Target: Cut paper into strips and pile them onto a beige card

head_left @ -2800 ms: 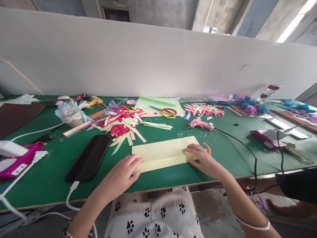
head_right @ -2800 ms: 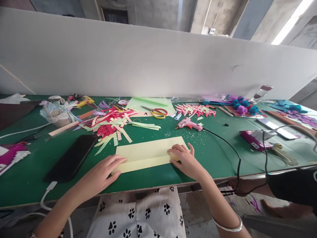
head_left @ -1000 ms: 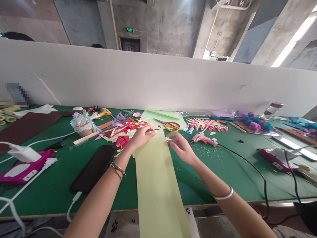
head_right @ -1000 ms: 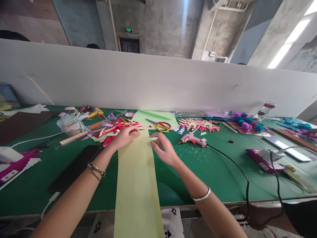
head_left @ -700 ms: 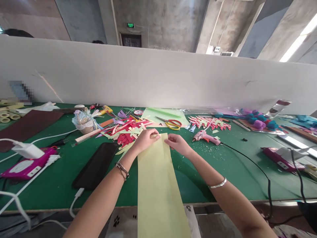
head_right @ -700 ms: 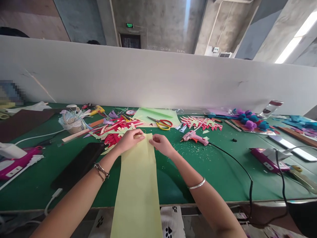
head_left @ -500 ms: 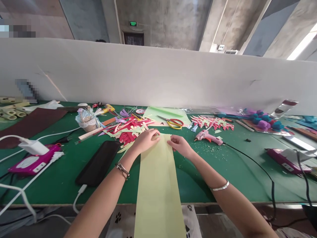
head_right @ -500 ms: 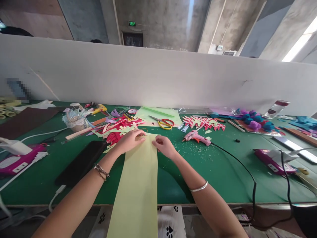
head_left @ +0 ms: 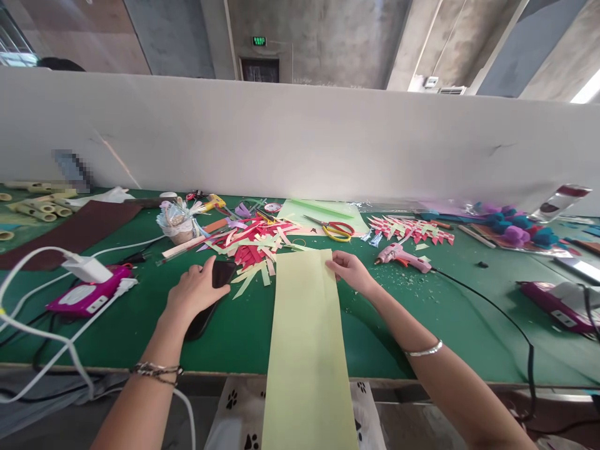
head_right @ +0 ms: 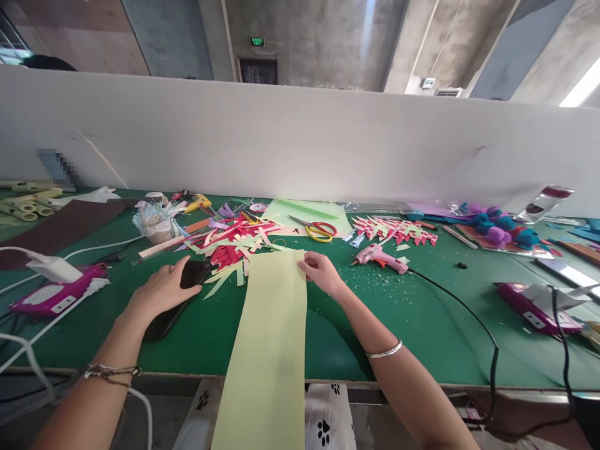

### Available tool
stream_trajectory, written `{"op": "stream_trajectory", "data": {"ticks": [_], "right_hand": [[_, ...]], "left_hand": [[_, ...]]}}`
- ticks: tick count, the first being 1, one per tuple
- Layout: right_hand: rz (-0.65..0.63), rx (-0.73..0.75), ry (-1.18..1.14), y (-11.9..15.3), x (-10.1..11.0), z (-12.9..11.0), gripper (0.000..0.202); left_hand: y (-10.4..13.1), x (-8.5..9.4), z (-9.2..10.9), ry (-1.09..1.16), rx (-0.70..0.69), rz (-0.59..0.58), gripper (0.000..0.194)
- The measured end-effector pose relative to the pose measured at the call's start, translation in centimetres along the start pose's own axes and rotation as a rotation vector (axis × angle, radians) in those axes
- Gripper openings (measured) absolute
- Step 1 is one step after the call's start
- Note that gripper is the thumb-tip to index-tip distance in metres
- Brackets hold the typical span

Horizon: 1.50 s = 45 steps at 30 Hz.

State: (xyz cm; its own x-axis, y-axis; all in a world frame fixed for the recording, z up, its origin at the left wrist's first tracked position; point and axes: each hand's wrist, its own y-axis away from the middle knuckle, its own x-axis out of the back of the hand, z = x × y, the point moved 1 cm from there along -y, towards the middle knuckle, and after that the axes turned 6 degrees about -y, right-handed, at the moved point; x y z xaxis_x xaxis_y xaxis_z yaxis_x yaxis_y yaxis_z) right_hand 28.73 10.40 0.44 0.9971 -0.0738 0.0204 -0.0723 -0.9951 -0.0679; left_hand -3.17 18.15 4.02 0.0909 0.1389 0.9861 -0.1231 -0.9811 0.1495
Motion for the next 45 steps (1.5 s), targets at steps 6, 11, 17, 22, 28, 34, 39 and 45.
{"op": "stream_trajectory", "data": {"ticks": [6,11,17,22,28,34,39,45], "right_hand": [[0.003,-0.001,0.003,0.2,0.1,0.3,0.034],[-0.031,-0.001,-0.015,0.4,-0.2,0.6,0.033],[-0.024,-0.030,-0.051,0.5,0.3,1.4,0.033],[0.002,-0.045,-0.078,0.8,0.8,1.3,0.033],[-0.061,-0.079,-0.172,1.2,0.4,0.8,0.033],[-0.181,-0.138,-0.303,1.2,0.3,1.3,0.029],[-0.194,-0.148,-0.328,1.2,0.2,1.5,0.023],[-0.229,-0.154,-0.318,1.1,-0.2,1.5,0.029]], "left_hand": [[-0.4,-0.2,0.2,-0.004,-0.035,0.053,0.078],[1.1,0.4,3.1,-0.012,-0.188,0.433,0.058],[2.8,0.8,10.9,0.315,-0.631,0.534,0.051],[1.8,-0.1,13.4,0.427,-0.708,0.499,0.054],[1.5,-0.5,14.9,0.507,-0.710,0.370,0.055],[0.9,0.2,16.2,0.597,-0.677,0.339,0.049],[-0.5,0.2,16.0,0.658,-0.662,0.268,0.039],[-0.9,-0.6,16.0,0.755,-0.792,0.174,0.030]]}}
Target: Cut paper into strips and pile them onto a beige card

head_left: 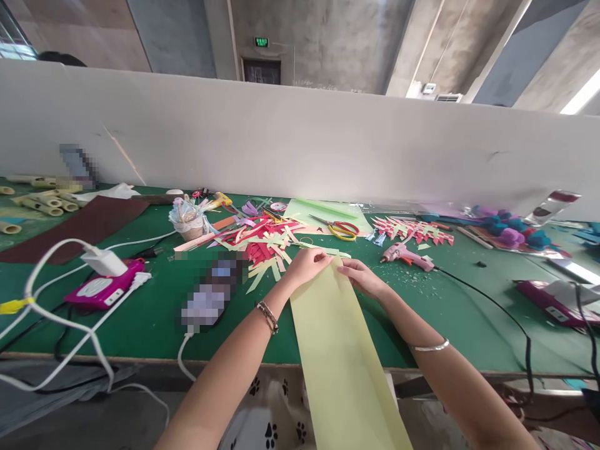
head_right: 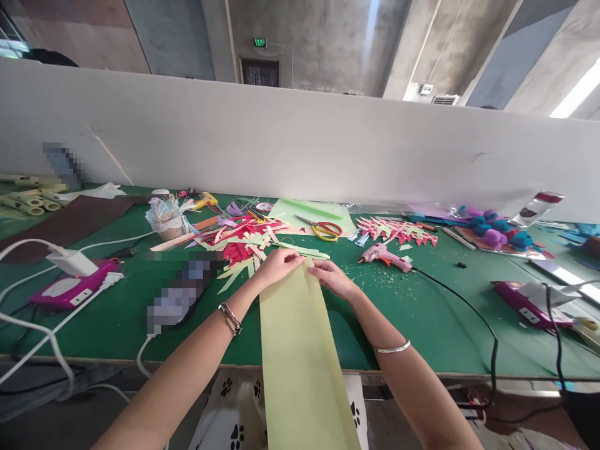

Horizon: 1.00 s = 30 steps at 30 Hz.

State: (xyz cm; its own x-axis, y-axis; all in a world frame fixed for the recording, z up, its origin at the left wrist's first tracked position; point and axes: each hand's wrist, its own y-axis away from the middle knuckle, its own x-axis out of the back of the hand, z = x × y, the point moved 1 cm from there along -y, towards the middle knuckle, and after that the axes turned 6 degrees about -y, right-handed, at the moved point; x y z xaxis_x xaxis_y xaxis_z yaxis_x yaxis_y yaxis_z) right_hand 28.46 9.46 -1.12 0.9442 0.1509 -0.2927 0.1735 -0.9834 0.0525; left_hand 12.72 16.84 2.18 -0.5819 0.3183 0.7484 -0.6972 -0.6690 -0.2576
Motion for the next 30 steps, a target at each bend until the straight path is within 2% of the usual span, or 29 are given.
{"op": "stream_trajectory", "data": {"ticks": [8,11,16,30], "right_hand": [[0.073,0.017,0.000,-0.1,-0.1,0.2,0.022],[0.079,0.007,0.017,0.0,-0.5,-0.1,0.027],[0.180,0.032,0.086,0.1,-1.3,-0.7,0.036],[0.279,0.099,0.062,-0.4,-2.6,-0.7,0.039]], "left_hand": [[0.3,-0.2,-0.1,0.052,-0.051,0.002,0.031],[0.3,-0.2,0.0,0.049,-0.065,0.003,0.029],[0.4,-0.6,0.4,0.029,-0.090,-0.025,0.031],[0.9,-1.2,0.7,-0.026,0.040,0.102,0.034]]}}
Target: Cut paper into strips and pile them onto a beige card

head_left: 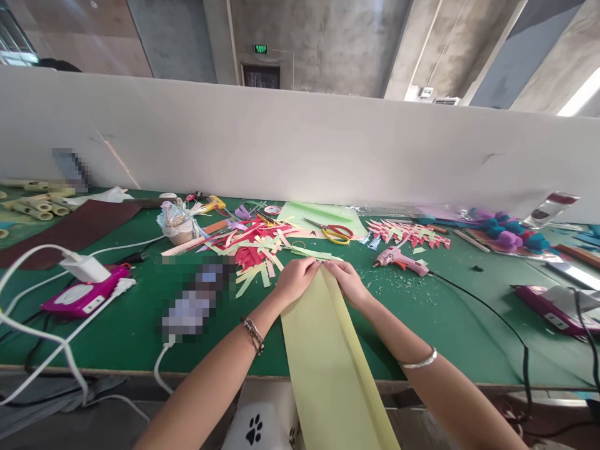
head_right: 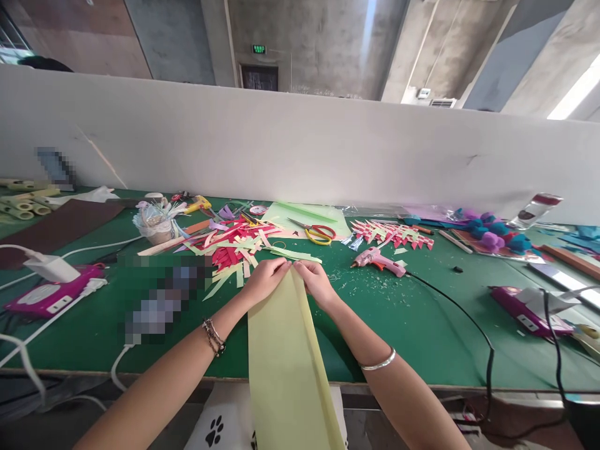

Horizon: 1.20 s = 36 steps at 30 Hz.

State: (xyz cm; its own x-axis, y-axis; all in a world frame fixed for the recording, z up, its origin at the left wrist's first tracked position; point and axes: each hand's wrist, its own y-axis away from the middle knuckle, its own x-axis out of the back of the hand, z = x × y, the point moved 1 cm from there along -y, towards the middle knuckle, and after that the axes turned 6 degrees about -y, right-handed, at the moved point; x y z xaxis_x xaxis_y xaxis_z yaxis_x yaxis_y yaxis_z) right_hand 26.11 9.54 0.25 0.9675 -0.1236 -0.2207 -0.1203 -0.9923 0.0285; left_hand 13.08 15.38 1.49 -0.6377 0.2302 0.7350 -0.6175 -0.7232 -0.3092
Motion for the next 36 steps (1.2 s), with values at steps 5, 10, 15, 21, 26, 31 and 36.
{"op": "stream_trajectory", "data": {"ticks": [5,10,15,21,26,31,36], "right_hand": [[0.089,0.028,-0.030,0.4,-0.7,-0.3,0.038],[0.134,0.039,-0.041,0.6,-1.4,-0.1,0.039],[0.158,0.082,0.037,0.7,-1.6,-0.1,0.039],[0.200,0.094,0.094,0.1,-1.7,-0.4,0.038],[0.189,0.089,0.086,-0.8,-2.3,-0.3,0.036],[0.202,0.086,0.073,-0.9,-2.7,0.2,0.037],[0.236,0.067,0.074,-0.5,-2.9,0.0,0.039]], "left_hand": [[0.1,-0.3,0.4,-0.014,0.036,0.036,0.034],[0.2,-0.5,0.7,-0.018,0.066,0.067,0.035],[0.2,-0.9,1.0,0.002,0.087,0.091,0.037],[-0.6,-0.6,0.7,0.019,0.091,0.120,0.038],[-1.0,0.2,0.1,0.012,0.097,0.151,0.040],[-0.9,0.6,-0.4,0.023,0.128,0.159,0.040],[-0.8,0.6,-0.7,-0.002,0.140,0.138,0.040]]}}
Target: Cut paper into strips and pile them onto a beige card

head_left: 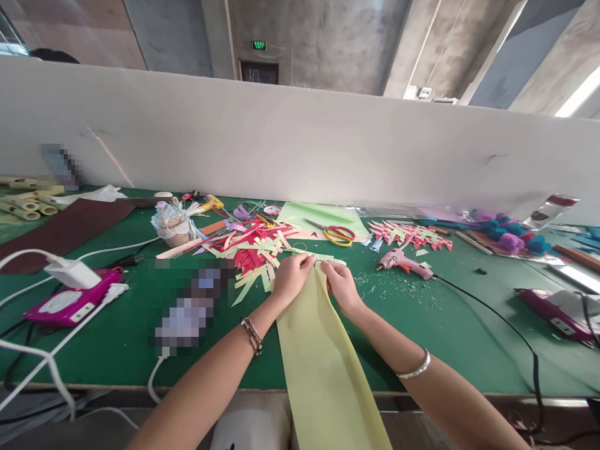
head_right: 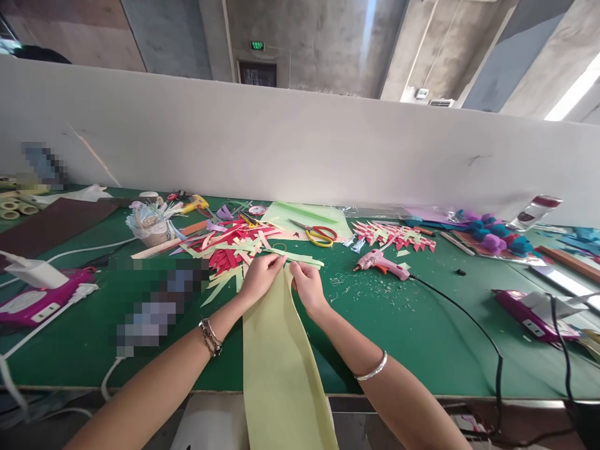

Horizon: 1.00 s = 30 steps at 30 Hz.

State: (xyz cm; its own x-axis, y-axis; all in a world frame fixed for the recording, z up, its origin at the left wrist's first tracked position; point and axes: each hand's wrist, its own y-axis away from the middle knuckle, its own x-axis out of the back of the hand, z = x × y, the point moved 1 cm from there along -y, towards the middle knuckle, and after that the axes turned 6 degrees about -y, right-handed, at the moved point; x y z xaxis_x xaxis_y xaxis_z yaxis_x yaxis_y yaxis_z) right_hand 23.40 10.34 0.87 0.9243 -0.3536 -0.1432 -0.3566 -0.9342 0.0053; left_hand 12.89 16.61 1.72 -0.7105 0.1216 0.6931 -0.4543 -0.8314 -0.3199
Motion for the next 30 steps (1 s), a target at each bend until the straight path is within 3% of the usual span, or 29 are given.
{"op": "stream_trajectory", "data": {"ticks": [7,14,23,30], "right_hand": [[-0.182,0.099,0.227,0.5,0.1,-1.3,0.042],[-0.223,-0.003,0.124,0.7,0.6,-1.1,0.042],[-0.091,-0.014,0.152,0.4,1.6,-1.4,0.040],[-0.283,0.061,0.317,1.3,0.8,-2.5,0.028]], "left_hand": [[0.4,0.8,0.4,-0.076,-0.022,0.001,0.039],[0.1,1.3,0.3,-0.079,-0.025,0.011,0.040],[-0.4,3.0,-0.1,-0.151,0.015,0.117,0.040],[-0.2,3.3,0.3,-0.221,-0.002,0.156,0.041]]}}
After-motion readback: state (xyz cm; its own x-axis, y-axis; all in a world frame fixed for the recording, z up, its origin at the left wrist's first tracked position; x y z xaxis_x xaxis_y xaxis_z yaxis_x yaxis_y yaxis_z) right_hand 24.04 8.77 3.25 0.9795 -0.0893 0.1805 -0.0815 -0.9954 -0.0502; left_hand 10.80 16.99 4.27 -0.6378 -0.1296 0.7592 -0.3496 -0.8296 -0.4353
